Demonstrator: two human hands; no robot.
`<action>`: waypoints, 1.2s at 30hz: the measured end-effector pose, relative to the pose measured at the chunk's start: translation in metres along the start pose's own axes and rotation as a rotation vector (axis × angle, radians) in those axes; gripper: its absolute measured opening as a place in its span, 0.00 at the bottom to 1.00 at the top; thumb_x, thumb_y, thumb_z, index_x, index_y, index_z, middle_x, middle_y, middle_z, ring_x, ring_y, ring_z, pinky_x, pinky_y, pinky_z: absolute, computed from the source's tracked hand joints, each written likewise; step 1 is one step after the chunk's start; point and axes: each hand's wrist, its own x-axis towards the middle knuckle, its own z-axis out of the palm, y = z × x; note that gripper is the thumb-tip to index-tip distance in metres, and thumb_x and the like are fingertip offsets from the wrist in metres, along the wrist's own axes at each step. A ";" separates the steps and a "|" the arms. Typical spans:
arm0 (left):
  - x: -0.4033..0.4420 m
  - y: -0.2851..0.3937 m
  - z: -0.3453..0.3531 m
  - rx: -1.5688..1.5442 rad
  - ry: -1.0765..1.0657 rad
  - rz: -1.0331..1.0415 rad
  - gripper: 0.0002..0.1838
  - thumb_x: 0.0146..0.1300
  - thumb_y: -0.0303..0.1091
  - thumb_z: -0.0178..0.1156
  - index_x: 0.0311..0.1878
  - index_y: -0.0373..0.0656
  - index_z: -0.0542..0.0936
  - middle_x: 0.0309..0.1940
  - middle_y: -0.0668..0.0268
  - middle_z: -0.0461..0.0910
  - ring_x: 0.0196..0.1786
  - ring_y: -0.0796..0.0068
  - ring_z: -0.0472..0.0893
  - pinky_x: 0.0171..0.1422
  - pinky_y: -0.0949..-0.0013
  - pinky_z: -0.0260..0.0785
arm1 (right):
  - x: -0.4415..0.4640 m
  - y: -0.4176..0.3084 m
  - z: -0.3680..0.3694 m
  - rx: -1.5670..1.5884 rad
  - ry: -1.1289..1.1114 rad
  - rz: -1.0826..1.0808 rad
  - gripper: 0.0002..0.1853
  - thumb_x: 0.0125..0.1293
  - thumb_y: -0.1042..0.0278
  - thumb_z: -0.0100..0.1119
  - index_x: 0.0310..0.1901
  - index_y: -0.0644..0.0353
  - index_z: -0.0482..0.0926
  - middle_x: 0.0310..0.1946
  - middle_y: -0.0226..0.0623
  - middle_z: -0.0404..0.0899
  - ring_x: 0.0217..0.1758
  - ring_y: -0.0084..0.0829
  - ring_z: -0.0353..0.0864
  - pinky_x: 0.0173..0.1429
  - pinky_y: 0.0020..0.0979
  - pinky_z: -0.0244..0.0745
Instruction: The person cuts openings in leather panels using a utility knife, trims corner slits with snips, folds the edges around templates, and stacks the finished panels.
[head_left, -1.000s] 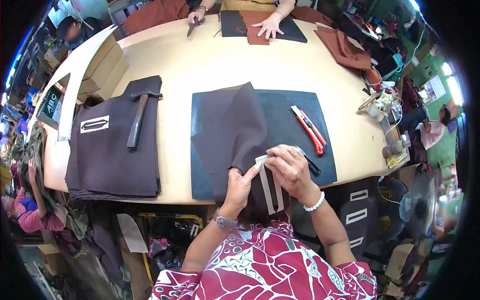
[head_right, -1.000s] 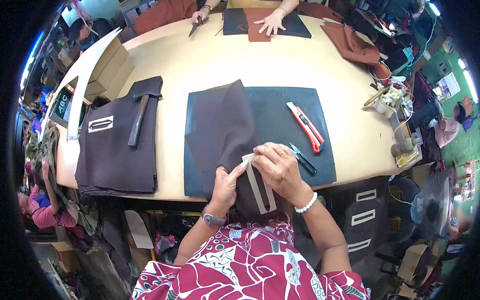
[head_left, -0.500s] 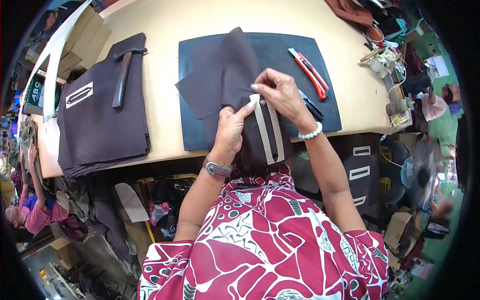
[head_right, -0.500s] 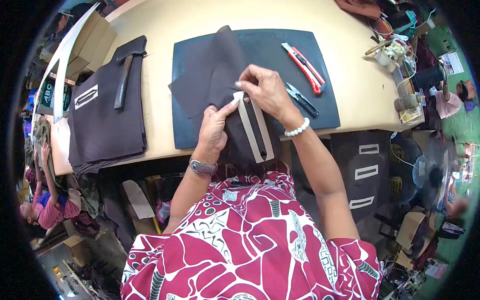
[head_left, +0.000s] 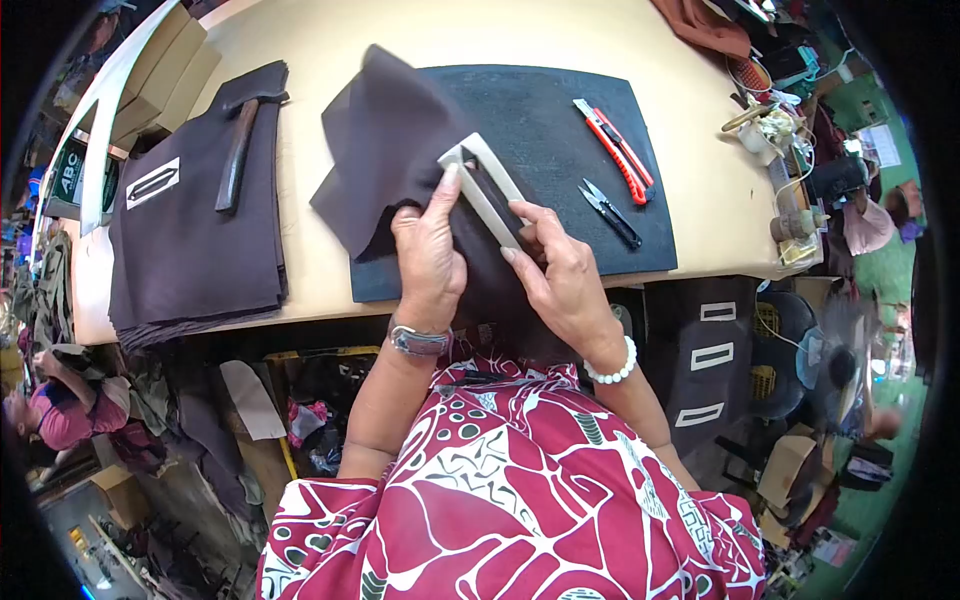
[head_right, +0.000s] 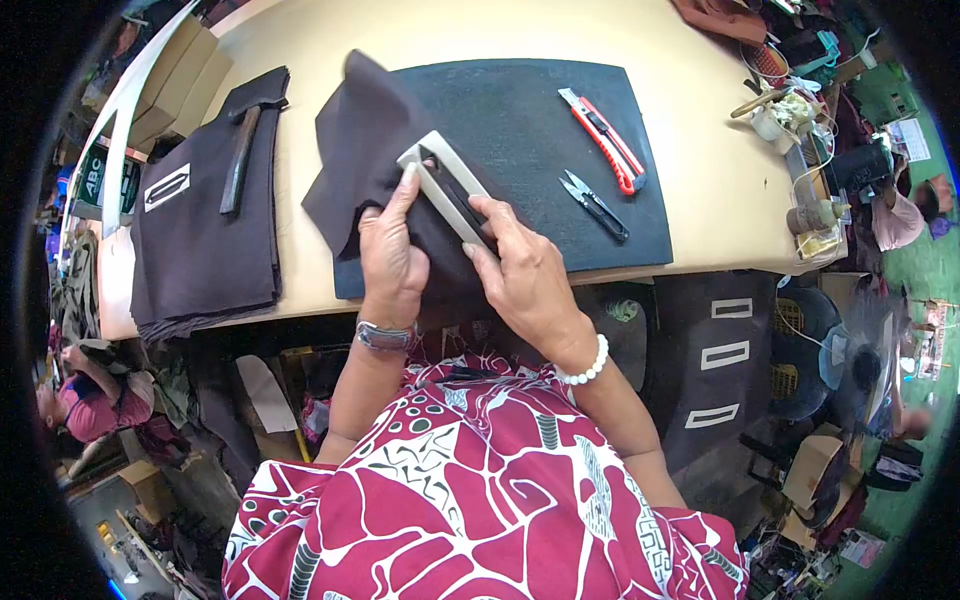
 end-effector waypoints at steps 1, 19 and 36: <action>0.000 0.001 -0.003 0.009 -0.002 0.061 0.09 0.61 0.25 0.60 0.45 0.37 0.79 0.43 0.65 0.81 0.45 0.76 0.80 0.51 0.73 0.71 | -0.001 0.001 -0.005 -0.021 0.000 -0.018 0.19 0.58 0.74 0.58 0.52 0.63 0.70 0.30 0.47 0.78 0.35 0.47 0.80 0.39 0.41 0.73; 0.013 0.029 -0.013 1.626 -1.048 0.678 0.13 0.52 0.30 0.63 0.41 0.39 0.80 0.36 0.56 0.79 0.39 0.54 0.78 0.44 0.60 0.71 | 0.004 0.062 -0.009 -0.221 -0.004 -0.517 0.23 0.55 0.78 0.61 0.55 0.58 0.72 0.35 0.34 0.81 0.37 0.31 0.79 0.47 0.33 0.68; 0.025 0.029 -0.051 1.373 -1.068 0.657 0.07 0.51 0.26 0.64 0.35 0.42 0.83 0.27 0.63 0.76 0.31 0.66 0.77 0.35 0.66 0.69 | -0.012 0.074 -0.027 -0.233 0.027 -0.486 0.15 0.55 0.76 0.64 0.46 0.61 0.77 0.34 0.35 0.82 0.39 0.30 0.83 0.49 0.32 0.73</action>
